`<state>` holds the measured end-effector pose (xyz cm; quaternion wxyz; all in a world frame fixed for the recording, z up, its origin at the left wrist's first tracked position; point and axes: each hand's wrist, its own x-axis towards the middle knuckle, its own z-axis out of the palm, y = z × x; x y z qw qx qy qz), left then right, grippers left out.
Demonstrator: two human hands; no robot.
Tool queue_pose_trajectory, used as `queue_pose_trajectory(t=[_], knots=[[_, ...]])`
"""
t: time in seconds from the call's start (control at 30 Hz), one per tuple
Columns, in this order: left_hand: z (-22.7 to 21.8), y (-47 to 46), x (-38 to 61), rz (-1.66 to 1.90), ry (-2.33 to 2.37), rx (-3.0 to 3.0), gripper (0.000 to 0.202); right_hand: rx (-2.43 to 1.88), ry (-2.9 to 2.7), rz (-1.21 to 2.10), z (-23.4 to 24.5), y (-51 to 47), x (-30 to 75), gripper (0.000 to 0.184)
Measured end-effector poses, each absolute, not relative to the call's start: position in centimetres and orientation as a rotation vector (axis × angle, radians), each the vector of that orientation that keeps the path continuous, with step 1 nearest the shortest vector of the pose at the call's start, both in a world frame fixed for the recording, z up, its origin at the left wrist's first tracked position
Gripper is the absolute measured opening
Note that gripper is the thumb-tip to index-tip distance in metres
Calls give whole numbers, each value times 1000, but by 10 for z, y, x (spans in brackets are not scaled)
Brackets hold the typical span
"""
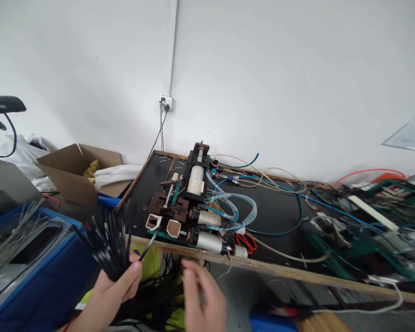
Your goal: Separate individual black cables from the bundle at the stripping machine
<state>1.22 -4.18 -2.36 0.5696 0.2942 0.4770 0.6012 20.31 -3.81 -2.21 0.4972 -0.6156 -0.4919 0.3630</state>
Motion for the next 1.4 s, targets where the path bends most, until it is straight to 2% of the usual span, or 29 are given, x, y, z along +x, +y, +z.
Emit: queue_pose_trajectory(t=[0.07,0.13,0.3,0.47,0.57,0.63,0.73,0.87,1.03,1.23,1.4], knots=[[-24,-44,15,1391,1125,780,43,-1178,-1171,1021,-3,-30,156,28],[-25,-45,13,1405,1174,873,39,-1023,-1079,1022,5,-27,122,25],[-22,-34,1,1555,1272,930,39,-1113,-975,914,-11,-28,115,30],[-25,-22,-2,1528,1303,825,42,-1097,-1481,920,-25,-18,123,33],[-29,-15,-2,1536,1377,850,36,-1086,-1544,988,-33,-18,124,30],[-31,-10,-4,1550,1387,829,36,-1118,-1434,1111,-43,-23,125,33],[-34,-5,-6,1541,1337,782,41,-1064,-1149,1413,-62,-31,125,49],[-26,-2,-4,1617,1166,651,48,-739,-610,1681,-74,-25,107,52],[-15,-1,-4,1646,1035,610,45,-408,-251,1791,-69,-3,87,41],[-17,-2,-8,1577,1177,707,59,-351,-134,1866,-65,6,88,41],[-23,-1,-9,1601,1144,695,56,-337,-118,1895,-66,9,87,40]])
